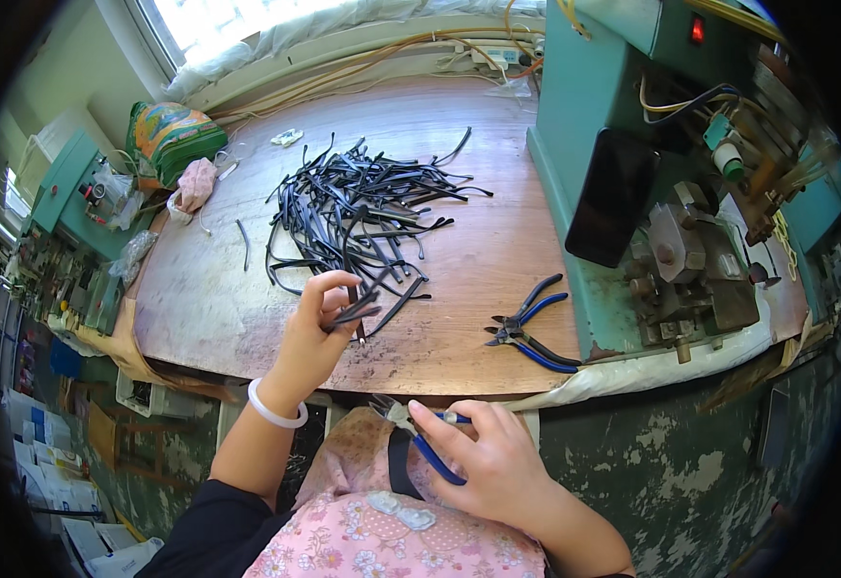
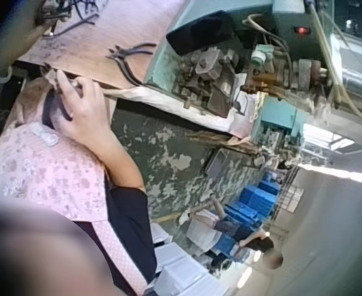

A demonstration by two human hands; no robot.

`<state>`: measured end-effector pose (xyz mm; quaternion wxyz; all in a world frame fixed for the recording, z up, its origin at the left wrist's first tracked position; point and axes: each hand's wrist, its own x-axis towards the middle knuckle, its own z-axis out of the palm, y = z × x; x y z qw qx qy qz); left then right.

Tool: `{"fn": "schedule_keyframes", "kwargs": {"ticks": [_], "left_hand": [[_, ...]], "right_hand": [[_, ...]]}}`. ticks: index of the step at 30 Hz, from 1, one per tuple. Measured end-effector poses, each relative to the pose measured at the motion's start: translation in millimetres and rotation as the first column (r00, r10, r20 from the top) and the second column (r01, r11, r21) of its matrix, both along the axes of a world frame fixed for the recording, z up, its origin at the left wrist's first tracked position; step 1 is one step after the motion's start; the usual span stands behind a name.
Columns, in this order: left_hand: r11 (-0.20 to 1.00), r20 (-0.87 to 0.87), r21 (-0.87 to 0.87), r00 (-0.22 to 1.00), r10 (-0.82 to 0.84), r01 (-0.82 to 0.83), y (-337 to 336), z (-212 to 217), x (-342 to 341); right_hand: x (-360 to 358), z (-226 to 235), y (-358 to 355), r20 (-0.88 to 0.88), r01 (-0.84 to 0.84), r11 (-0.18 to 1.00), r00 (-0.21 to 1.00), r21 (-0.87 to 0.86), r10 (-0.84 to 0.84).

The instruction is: The person repeatedly picks up black cables from a pile on a wooden table and uses pliers to cut off the ends. The cut pieces are dropped back onto the table. The person continues this process throughout the clip.

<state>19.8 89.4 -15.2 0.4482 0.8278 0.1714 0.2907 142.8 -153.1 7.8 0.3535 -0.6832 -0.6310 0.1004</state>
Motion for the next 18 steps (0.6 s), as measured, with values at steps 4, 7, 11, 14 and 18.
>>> {"fn": "schedule_keyframes", "kwargs": {"ticks": [4, 7, 11, 14, 18], "left_hand": [[0.951, 0.036, -0.302, 0.998, -0.059, 0.067, -9, 10, -8], [0.765, 0.112, -0.632, 0.991, -0.068, 0.124, -23, 33, -13], [0.527, 0.287, -0.794, 0.951, -0.111, 0.302, -29, 22, -18], [0.459, 0.325, -0.817, 0.936, -0.134, 0.35, -30, 23, -19], [0.532, 0.186, -0.812, 0.97, -0.154, 0.24, -38, 34, -20]], "right_hand": [[1, 1, 1, 0.027, 0.025, 1.0, 0.999, -0.014, -0.024], [1, -4, 1, 0.075, 0.053, 0.999, 0.996, 0.004, -0.053], [-1, -1, 1, 0.096, 0.054, 0.999, 0.994, 0.006, -0.055], [-4, 6, 3, 0.152, 0.051, 0.998, 0.987, 0.044, -0.058], [-5, 19, 6, 0.204, -0.046, 0.998, 0.978, 0.043, 0.036]]}}
